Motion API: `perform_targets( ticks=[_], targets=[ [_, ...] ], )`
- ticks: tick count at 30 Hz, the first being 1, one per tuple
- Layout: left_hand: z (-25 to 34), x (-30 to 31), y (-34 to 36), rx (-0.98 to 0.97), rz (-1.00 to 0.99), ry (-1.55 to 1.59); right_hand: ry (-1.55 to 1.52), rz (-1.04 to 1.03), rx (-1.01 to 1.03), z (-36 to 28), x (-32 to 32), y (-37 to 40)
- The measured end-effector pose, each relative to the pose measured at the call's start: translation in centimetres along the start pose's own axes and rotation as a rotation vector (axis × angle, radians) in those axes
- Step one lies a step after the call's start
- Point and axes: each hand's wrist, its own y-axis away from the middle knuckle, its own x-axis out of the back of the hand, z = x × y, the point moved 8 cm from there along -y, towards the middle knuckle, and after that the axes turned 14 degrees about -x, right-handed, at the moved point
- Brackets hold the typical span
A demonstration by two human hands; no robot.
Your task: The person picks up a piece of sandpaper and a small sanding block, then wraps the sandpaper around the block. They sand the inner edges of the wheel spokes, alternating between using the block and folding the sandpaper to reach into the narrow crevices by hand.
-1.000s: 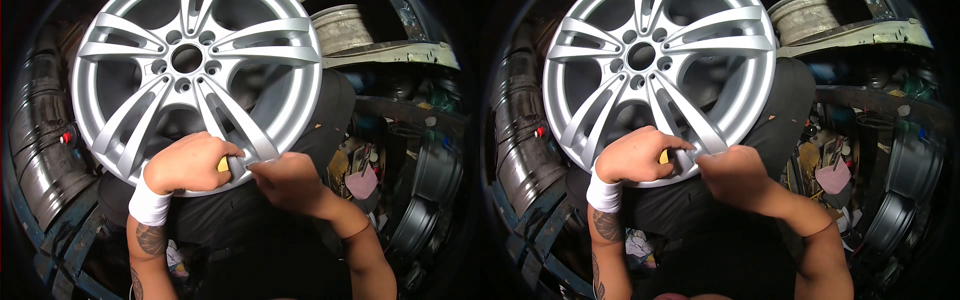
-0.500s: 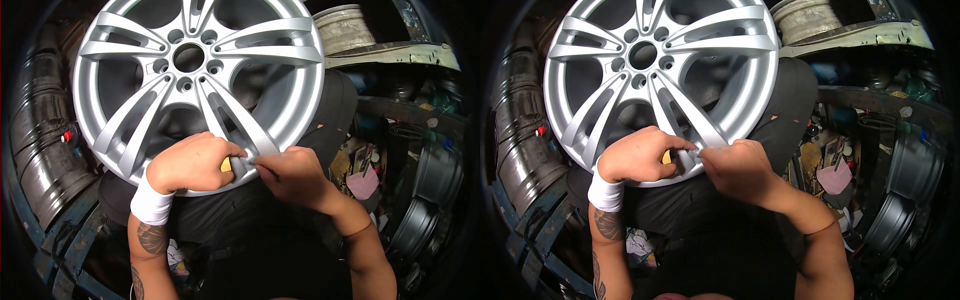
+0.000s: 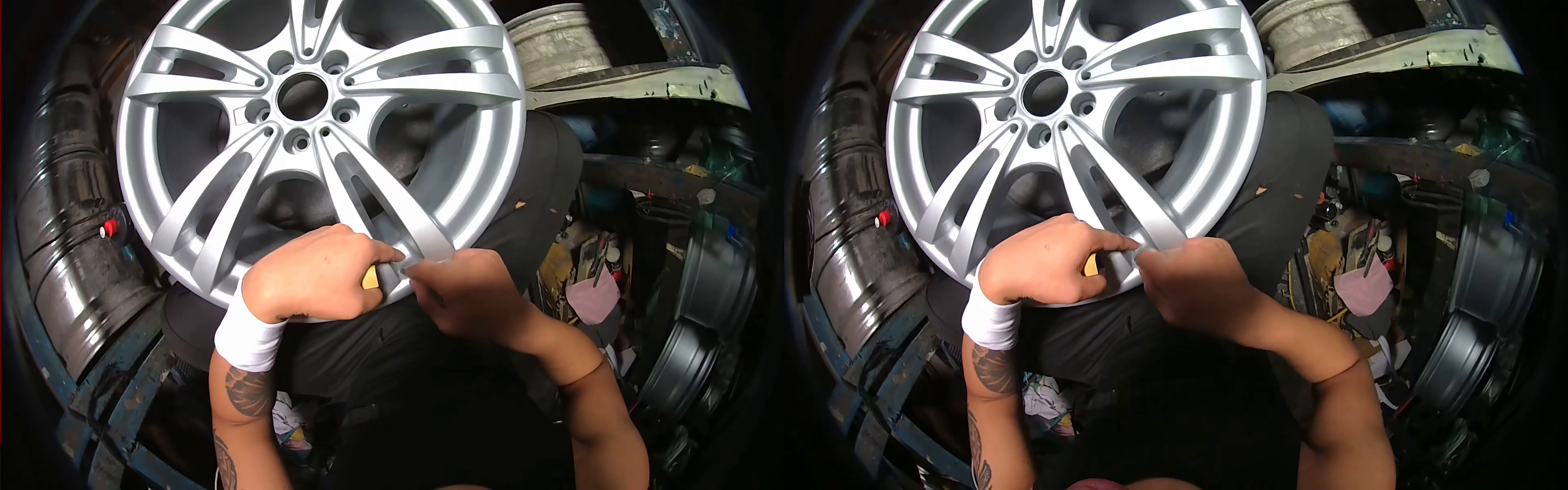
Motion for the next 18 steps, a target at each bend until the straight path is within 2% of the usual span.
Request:
perform_targets(
  ticks=[4, 7, 10, 13, 16, 18],
  targets=[
    [0.1, -0.1, 0.1, 0.018, -0.022, -0.001, -0.030, 0.032, -0.027, -0.2, 1.1, -0.1],
    [0.3, -0.3, 0.0, 0.000, -0.015, -0.002, -0.003, 0.029, 0.007, -0.1, -0.8, 0.3],
    [0.5, -0.2, 0.1, 0.002, -0.016, 0.009, -0.081, 0.033, 0.000, 0.1, 0.9, 0.0],
    [0.3, -0.5, 0.1, 0.005, -0.017, -0.007, -0.093, 0.059, 0.015, 0.2, -0.8, 0.2],
    [0.3, -0.4, 0.2, 0.007, -0.010, -0.007, -0.092, -0.046, -0.029, 0.2, 0.5, 0.0],
    [0.4, -0.4, 0.1, -0.007, 0.007, -0.012, -0.079, -0.001, -0.019, 0.7, -0.8, 0.0]
  ],
)
